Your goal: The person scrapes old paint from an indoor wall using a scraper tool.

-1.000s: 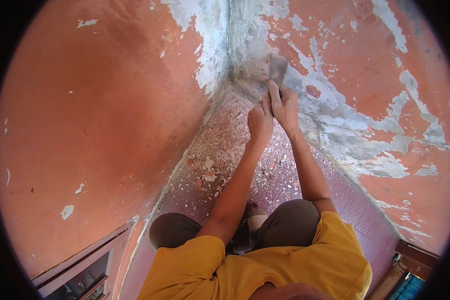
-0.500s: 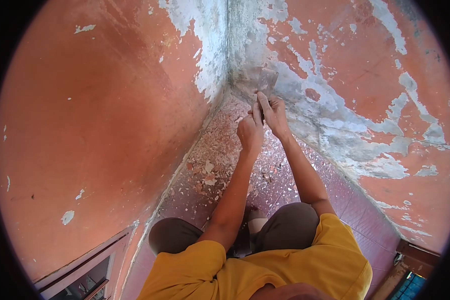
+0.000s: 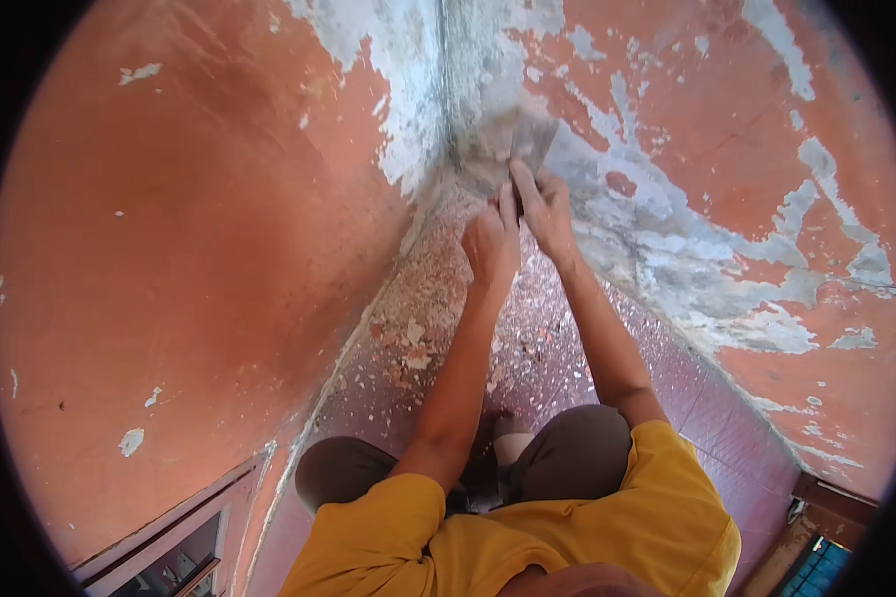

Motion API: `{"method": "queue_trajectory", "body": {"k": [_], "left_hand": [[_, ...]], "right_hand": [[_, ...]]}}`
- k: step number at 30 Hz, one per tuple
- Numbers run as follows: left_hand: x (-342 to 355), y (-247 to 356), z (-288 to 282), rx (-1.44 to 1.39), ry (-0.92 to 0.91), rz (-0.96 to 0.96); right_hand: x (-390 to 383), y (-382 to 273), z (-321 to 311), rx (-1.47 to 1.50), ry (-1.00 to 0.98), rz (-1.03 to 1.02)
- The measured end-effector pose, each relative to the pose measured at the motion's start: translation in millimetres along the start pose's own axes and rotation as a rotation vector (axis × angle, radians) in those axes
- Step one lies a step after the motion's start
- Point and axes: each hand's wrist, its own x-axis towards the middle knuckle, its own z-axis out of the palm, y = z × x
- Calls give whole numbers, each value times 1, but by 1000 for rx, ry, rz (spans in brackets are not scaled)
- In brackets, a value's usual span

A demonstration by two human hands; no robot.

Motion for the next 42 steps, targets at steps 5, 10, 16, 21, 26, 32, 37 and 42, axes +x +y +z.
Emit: {"method": "queue_trajectory", "body": {"k": [5,10,16,21,26,32,37,42], "left_hand": [[-5,-15,4,66,43,-1],[6,-1,-12,-44,22,31],[4,-4,-5,22,-42,-47],[12,-3,-12,-3,-1,45],[3,-11,-7,4,-12,-19],[7,-24,5,38,-66,-86],[6,-9,-14,24,-50,-68],[3,-19,0,22,-15,-30]], "right_hand": [[-10,15,9,69,33,4],[-8,6,9,-19,23,44],[-10,3,14,119,-15,-32],[1,3,16,-38,17,-80],[-6,3,12,7,18,17],[0,33,8,76,-5,-8],[-2,13,18,50,-1,82],[-4,14,15,-19,1,-13]]}}
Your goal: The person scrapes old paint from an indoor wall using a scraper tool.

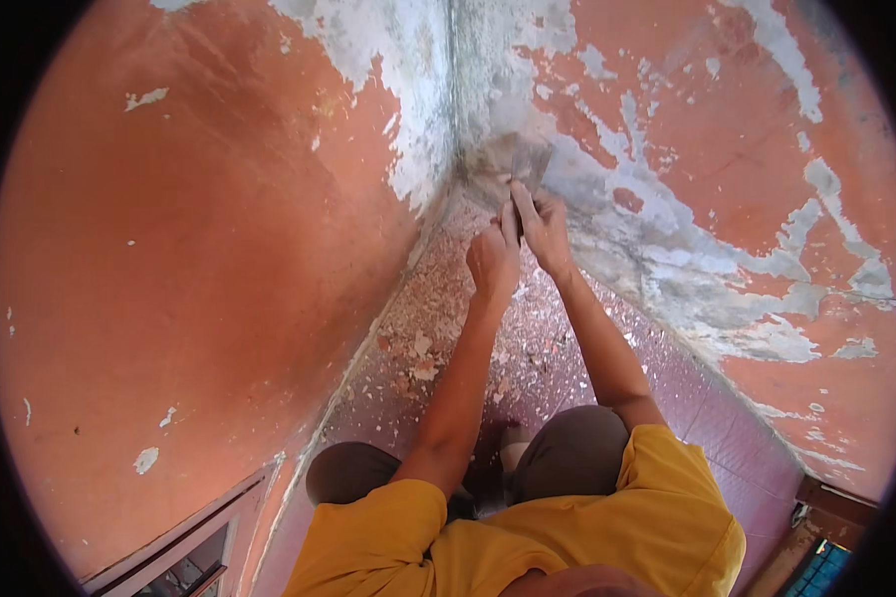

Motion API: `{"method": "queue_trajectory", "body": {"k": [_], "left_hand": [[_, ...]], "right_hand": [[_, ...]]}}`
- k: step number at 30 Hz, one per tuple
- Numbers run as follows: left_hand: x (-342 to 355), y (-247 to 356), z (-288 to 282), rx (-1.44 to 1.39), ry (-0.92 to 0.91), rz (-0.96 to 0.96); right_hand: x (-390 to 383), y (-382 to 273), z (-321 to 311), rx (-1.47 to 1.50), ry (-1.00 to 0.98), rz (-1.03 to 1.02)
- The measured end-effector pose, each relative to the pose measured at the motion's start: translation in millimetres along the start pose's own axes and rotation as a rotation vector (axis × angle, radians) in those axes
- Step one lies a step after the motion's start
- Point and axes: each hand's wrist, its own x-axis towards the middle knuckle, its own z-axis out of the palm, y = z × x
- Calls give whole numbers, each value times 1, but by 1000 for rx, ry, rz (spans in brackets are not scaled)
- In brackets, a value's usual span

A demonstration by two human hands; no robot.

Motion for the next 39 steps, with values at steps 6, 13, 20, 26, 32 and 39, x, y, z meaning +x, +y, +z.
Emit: {"method": "queue_trajectory", "body": {"k": [6,13,20,26,32,39], "left_hand": [[-3,1,-4,-19,0,39],[-15,-34,18,64,-81,-111],[4,-5,1,63,-32,-18],[-3,-23,26,67,-40,-91],[2,-21,19,49,-24,10],[-2,-22,7,-39,0,16]], "right_hand": [[10,-11,-2,-13,26,3],[-17,53,-13,9,-24,137],[2,11,-3,72,29,23],[-5,38,-15,27,-3,69],[-2,34,-10,35,-9,5],[-6,18,-1,92,-27,70]]}}
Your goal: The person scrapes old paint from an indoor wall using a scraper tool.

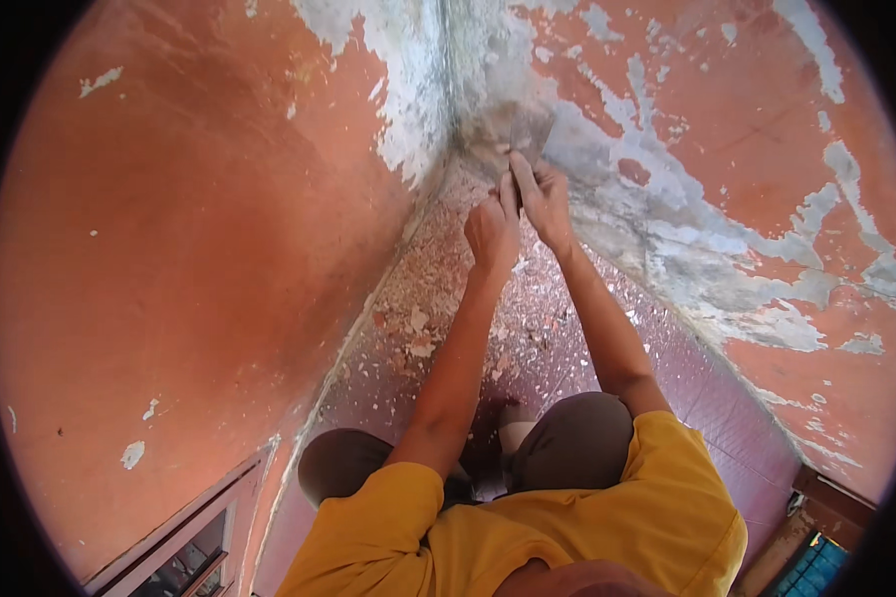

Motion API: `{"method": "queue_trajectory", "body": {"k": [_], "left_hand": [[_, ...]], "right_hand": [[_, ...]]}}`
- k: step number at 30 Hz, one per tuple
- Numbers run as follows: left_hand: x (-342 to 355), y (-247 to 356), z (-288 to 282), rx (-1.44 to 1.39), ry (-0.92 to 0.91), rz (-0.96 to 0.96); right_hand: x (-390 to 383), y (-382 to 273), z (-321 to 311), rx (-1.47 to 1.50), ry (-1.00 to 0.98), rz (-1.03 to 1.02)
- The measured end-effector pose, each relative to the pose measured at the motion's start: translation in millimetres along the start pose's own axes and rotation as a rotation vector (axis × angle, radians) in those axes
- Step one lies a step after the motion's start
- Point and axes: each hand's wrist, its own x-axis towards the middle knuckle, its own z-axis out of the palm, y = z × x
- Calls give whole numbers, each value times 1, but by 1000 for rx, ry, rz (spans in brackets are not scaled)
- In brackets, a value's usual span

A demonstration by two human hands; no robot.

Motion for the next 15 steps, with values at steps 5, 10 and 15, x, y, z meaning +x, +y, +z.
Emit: {"method": "queue_trajectory", "body": {"k": [5,10,15], "left_hand": [[11,1,12,25,1,-32],[10,1,10,96,19,-9],[11,13,3,63,-36,-73]], "right_hand": [[10,0,-7,-58,-1,-6],[11,11,-8,-47,9,-65],[11,-10,-12,-128,15,-30]]}}
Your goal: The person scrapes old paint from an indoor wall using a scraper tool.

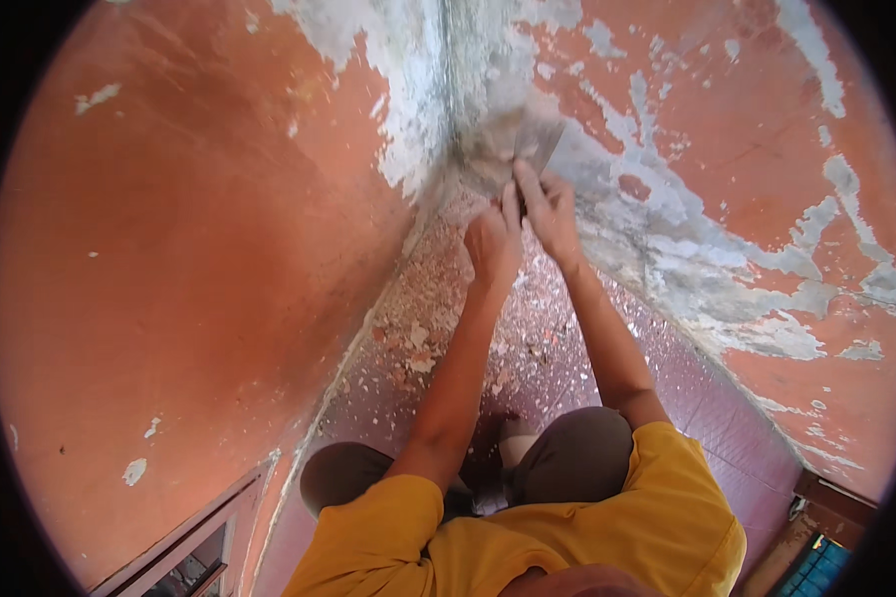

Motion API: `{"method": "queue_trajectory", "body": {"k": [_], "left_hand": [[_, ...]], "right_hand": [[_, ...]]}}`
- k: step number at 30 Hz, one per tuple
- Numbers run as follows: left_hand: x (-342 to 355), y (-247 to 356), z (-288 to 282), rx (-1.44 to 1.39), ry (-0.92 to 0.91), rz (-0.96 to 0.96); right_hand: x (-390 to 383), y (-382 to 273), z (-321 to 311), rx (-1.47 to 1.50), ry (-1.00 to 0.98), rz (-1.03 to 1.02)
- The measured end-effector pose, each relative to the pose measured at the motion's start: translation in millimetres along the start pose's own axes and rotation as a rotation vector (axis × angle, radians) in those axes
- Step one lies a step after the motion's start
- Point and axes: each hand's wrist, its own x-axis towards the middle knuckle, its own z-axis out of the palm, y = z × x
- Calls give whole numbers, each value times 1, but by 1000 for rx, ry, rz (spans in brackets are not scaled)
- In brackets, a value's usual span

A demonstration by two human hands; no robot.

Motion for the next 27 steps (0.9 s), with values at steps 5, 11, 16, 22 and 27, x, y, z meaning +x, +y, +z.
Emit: {"method": "queue_trajectory", "body": {"k": [5,11,16,22,27], "left_hand": [[-10,-8,10,19,-10,35],[-11,1,-7,-16,15,98],[-11,-1,11,-35,-32,-7],[-10,-5,10,0,17,18],[-6,13,1,-58,-10,-18]], "right_hand": [[-11,23,0,29,85,-31],[-12,-6,5,64,-19,2],[-12,5,-2,107,-4,34],[-11,5,2,56,10,43],[-9,-21,0,-4,16,22]]}}
